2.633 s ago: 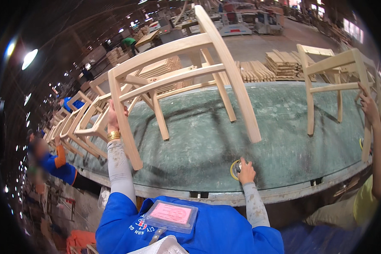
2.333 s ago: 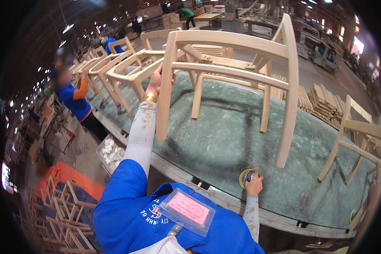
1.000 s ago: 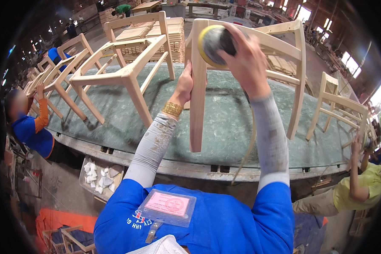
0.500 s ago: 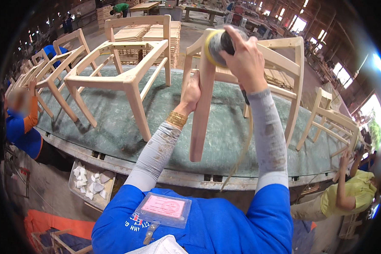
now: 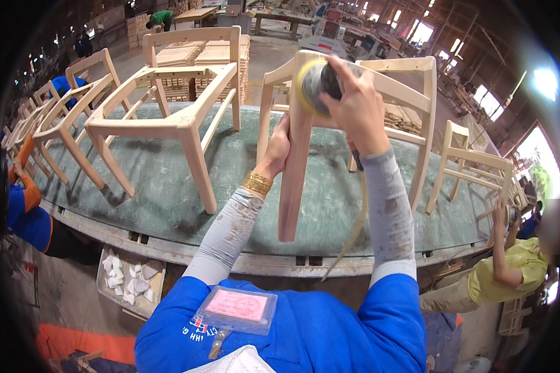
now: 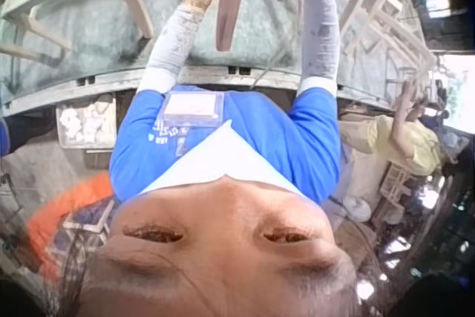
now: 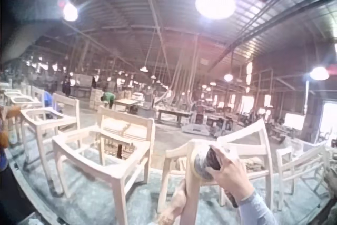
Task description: The person uses a handheld orbital sander to smooth the surfaces of wooden chair frames. They hold the frame with one hand while operating the sander with the other, systematically moving the tool along the legs and crossbars. The person repositions the chair frame multiple times to access different sides.
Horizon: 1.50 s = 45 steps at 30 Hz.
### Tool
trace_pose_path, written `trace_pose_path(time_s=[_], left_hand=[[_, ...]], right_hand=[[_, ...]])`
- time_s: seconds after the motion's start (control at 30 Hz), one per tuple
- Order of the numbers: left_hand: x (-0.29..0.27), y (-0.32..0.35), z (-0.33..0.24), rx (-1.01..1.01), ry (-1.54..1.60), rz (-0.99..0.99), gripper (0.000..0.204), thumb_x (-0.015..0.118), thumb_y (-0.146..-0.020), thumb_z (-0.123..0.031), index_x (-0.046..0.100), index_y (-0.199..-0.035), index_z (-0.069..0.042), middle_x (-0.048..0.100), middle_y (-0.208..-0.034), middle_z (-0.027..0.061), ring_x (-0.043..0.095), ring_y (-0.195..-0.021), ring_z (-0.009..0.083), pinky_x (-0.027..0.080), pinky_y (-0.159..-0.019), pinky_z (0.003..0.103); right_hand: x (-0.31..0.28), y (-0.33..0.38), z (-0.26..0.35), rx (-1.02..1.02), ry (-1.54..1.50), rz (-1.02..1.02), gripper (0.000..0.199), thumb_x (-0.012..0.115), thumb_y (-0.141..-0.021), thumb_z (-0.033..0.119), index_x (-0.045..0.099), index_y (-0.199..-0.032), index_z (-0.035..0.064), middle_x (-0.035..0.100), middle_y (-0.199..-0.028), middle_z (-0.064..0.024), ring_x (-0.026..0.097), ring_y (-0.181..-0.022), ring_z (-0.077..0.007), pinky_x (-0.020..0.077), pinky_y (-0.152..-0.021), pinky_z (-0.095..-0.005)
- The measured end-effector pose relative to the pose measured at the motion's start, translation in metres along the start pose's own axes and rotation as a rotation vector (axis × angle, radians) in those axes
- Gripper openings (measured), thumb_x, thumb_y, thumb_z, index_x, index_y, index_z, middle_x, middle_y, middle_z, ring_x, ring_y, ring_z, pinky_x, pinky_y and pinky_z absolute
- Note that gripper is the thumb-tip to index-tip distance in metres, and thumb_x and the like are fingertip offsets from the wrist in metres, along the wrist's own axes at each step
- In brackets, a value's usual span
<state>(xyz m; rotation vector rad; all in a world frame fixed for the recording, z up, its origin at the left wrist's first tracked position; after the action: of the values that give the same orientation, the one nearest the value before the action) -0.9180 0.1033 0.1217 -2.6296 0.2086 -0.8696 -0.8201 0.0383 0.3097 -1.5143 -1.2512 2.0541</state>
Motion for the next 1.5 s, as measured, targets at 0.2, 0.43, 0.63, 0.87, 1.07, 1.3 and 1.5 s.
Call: trace_pose_path(time_s=[0.2, 0.43, 0.63, 0.87, 1.07, 1.3, 1.5], left_hand=[[0.002, -0.006, 0.0, -0.023, 0.004, 0.053, 0.044, 0.025, -0.101, -0.028, 0.045, -0.129, 0.0, 0.055, -0.119, 0.0085, 0.053, -0.105, 0.015, 0.043, -0.089, 0.028], [-0.001, -0.005, 0.007, -0.006, 0.043, 0.014, 0.042, 0.025, -0.102, -0.03, 0.047, -0.126, -0.004, 0.059, -0.107, 0.0056, 0.057, -0.09, 0.0125, 0.05, -0.073, 0.027], [0.004, 0.004, 0.014, -0.161, 0.157, 0.055, 0.042, 0.029, -0.101, -0.033, 0.052, -0.12, -0.002, 0.06, -0.105, 0.0063, 0.057, -0.091, 0.0129, 0.049, -0.079, 0.026], [0.007, 0.005, 0.018, -0.232, 0.217, 0.109, 0.038, 0.031, -0.101, -0.033, 0.055, -0.113, -0.006, 0.06, -0.096, 0.0033, 0.058, -0.081, 0.0109, 0.05, -0.068, 0.025], [0.004, 0.01, 0.017, -0.215, 0.314, 0.094, 0.034, 0.034, -0.1, -0.028, 0.057, -0.111, -0.005, 0.061, -0.095, 0.0033, 0.059, -0.08, 0.0116, 0.05, -0.067, 0.026], [0.006, 0.011, 0.022, -0.174, 0.29, 0.048, 0.037, 0.034, -0.1, -0.032, 0.055, -0.116, -0.006, 0.061, -0.098, 0.0034, 0.059, -0.08, 0.0132, 0.05, -0.069, 0.027], [0.005, -0.005, 0.029, -0.156, 0.201, -0.011, 0.038, 0.043, -0.096, -0.041, 0.055, -0.114, -0.009, 0.06, -0.092, 0.0028, 0.058, -0.073, 0.013, 0.049, -0.06, 0.026]], right_hand=[[-0.003, -0.012, -0.005, 0.09, -0.01, -0.018, 0.068, 0.074, -0.068, 0.028, 0.047, -0.13, 0.0352, 0.054, -0.095, -0.0197, 0.061, -0.081, -0.0385, 0.0511, -0.073, -0.0433], [-0.015, 0.02, -0.013, 0.068, -0.097, 0.014, 0.067, 0.074, -0.067, 0.029, 0.049, -0.129, 0.0308, 0.059, -0.094, -0.0199, 0.06, -0.086, -0.0366, 0.0487, -0.075, -0.0428], [-0.013, 0.0, -0.012, 0.19, -0.011, -0.041, 0.066, 0.074, -0.069, 0.027, 0.048, -0.129, 0.0323, 0.058, -0.096, -0.0192, 0.061, -0.086, -0.0356, 0.0503, -0.076, -0.043], [-0.001, -0.011, 0.017, 0.061, 0.113, -0.021, 0.065, 0.073, -0.071, 0.028, 0.046, -0.13, 0.0354, 0.053, -0.098, -0.0198, 0.064, -0.079, -0.0387, 0.0541, -0.067, -0.0431], [-0.006, -0.01, 0.033, -0.06, 0.153, -0.001, 0.064, 0.071, -0.071, 0.023, 0.047, -0.129, 0.035, 0.052, -0.097, -0.0209, 0.064, -0.072, -0.0367, 0.0541, -0.061, -0.0421], [-0.046, 0.027, -0.008, 0.087, 0.035, 0.122, 0.062, 0.072, -0.068, 0.02, 0.052, -0.126, 0.0226, 0.058, -0.103, -0.0183, 0.061, -0.09, -0.0326, 0.0499, -0.08, -0.0406], [-0.066, 0.193, -0.082, 0.469, -0.136, 0.023, 0.075, 0.079, -0.057, 0.007, 0.053, -0.126, 0.0158, 0.059, -0.103, -0.0161, 0.059, -0.097, -0.0306, 0.0472, -0.085, -0.0374]])
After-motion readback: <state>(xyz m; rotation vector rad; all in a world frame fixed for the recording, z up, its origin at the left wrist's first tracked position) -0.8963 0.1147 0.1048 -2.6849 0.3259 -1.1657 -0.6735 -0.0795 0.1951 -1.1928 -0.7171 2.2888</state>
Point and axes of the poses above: each hand's wrist, its own y-axis away from the middle knuckle, its own x-axis out of the palm, z = x × y, the point moved 8 cm from there along -y, towards the middle knuckle
